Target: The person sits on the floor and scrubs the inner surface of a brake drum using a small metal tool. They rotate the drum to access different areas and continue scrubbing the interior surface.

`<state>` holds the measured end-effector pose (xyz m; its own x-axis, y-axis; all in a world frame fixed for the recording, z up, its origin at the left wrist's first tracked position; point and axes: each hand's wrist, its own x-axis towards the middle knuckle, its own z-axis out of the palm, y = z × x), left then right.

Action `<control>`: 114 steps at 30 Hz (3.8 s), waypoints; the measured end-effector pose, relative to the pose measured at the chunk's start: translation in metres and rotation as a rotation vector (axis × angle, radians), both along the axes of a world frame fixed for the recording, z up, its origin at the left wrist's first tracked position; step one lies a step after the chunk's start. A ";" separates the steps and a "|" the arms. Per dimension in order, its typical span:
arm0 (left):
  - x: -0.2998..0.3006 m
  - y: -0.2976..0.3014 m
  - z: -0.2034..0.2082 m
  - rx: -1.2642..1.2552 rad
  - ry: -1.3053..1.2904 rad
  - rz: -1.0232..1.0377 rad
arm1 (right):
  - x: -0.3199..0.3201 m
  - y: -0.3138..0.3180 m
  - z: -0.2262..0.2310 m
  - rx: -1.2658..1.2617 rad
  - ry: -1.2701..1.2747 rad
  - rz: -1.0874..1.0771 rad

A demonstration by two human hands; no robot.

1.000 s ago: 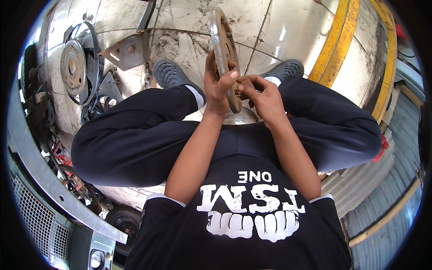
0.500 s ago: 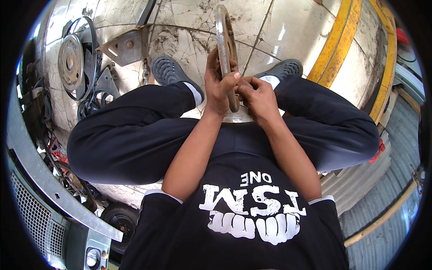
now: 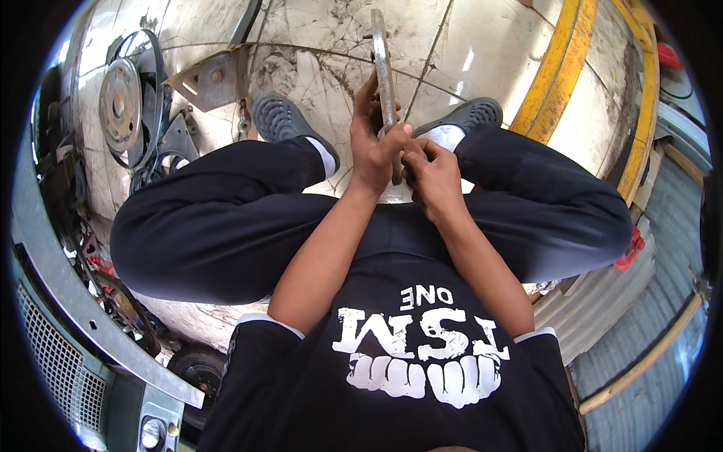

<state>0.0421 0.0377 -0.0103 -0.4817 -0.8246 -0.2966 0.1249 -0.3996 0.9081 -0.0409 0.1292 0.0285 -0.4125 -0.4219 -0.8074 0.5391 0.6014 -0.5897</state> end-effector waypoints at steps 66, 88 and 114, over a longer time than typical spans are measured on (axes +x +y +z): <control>-0.005 0.008 0.006 -0.077 -0.008 -0.003 | 0.004 0.009 -0.035 -0.010 0.268 0.051; -0.002 0.007 0.001 -0.031 -0.021 0.001 | 0.007 0.008 -0.027 -0.025 0.215 0.042; 0.004 -0.032 0.015 0.198 -0.016 -0.047 | -0.029 -0.010 0.020 -0.404 -0.032 -0.425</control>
<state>0.0464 0.0052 0.0048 -0.5125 -0.7261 -0.4584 0.0881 -0.5754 0.8131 -0.0699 0.1190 0.0486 -0.5909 -0.5020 -0.6315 0.7048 0.0596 -0.7069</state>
